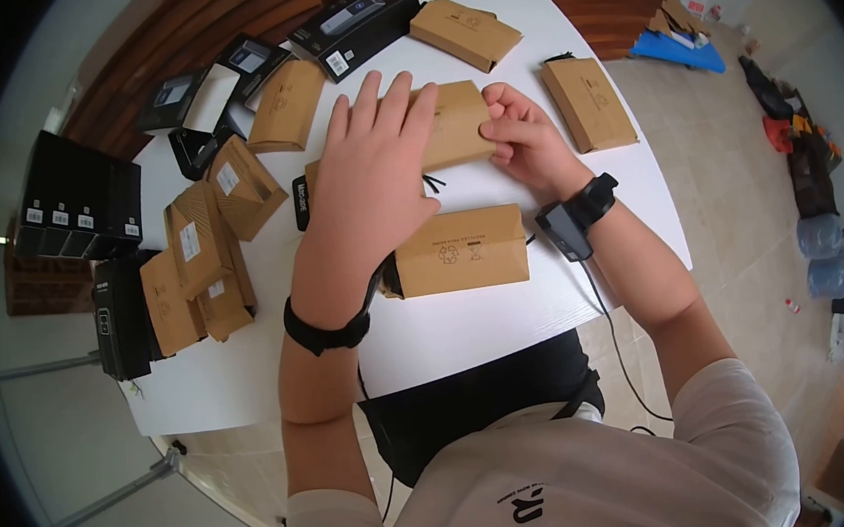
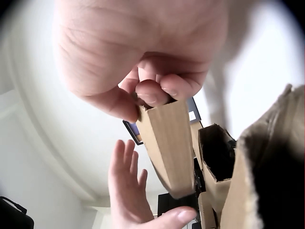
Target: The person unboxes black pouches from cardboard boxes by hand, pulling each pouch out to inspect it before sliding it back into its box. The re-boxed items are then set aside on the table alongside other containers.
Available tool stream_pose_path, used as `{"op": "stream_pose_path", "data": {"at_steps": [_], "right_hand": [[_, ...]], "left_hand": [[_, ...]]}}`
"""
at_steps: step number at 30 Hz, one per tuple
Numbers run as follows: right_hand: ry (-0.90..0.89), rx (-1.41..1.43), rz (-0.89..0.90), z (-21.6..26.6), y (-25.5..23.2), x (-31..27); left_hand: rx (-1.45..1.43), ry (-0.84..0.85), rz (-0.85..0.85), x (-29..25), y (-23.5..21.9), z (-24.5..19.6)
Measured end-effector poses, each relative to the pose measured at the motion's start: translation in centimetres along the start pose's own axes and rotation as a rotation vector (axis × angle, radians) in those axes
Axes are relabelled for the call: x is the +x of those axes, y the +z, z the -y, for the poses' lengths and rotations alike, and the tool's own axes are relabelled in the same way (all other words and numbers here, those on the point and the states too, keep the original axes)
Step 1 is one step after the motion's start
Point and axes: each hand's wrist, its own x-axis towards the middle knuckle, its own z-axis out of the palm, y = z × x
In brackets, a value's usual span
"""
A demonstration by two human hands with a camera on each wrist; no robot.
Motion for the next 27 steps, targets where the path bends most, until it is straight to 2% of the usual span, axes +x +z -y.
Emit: {"op": "stream_pose_path", "data": {"at_steps": [1,3,5,8,10,12,13,15,21,24,26,27], "right_hand": [[0.004,-0.004,0.001,0.0,0.0,0.0],[0.064,0.041,0.143,0.0,0.0,-0.1],[0.069,0.008,0.140,0.0,0.0,-0.1],[0.097,-0.008,0.098,-0.1,-0.4,0.0],[0.123,0.007,0.062,-0.1,-0.3,0.1],[0.127,-0.124,-0.063,0.0,0.2,0.2],[0.127,-0.125,-0.062,0.0,0.3,0.1],[0.208,-0.350,-0.056,0.0,0.5,0.1],[0.277,-0.468,-0.020,0.0,0.2,0.0],[0.212,-0.457,0.021,-0.5,-0.1,0.0],[0.171,-0.487,0.019,-0.6,0.3,-0.1],[0.129,-0.518,0.017,-0.6,0.5,-0.2]], "left_hand": [[0.028,-0.018,0.017,-0.1,0.6,0.2],[0.054,-0.037,0.033,-0.5,1.3,0.6],[-0.045,-0.141,0.294,-0.2,0.6,0.6],[-0.029,-0.163,0.342,-0.2,0.6,0.7],[-0.051,-0.186,0.355,0.0,0.1,0.9],[-0.073,-0.209,0.367,-0.1,-0.3,1.2],[-0.073,-0.206,0.332,-0.2,-0.4,1.5],[-0.070,-0.205,0.295,-0.2,-0.8,1.5],[-0.055,-0.171,0.287,-0.7,-1.1,1.1],[-0.065,-0.117,0.240,-0.7,-1.3,0.9],[-0.118,-0.169,0.347,-0.4,-1.5,0.4],[-0.117,-0.168,0.347,-0.5,-1.5,0.3]]}}
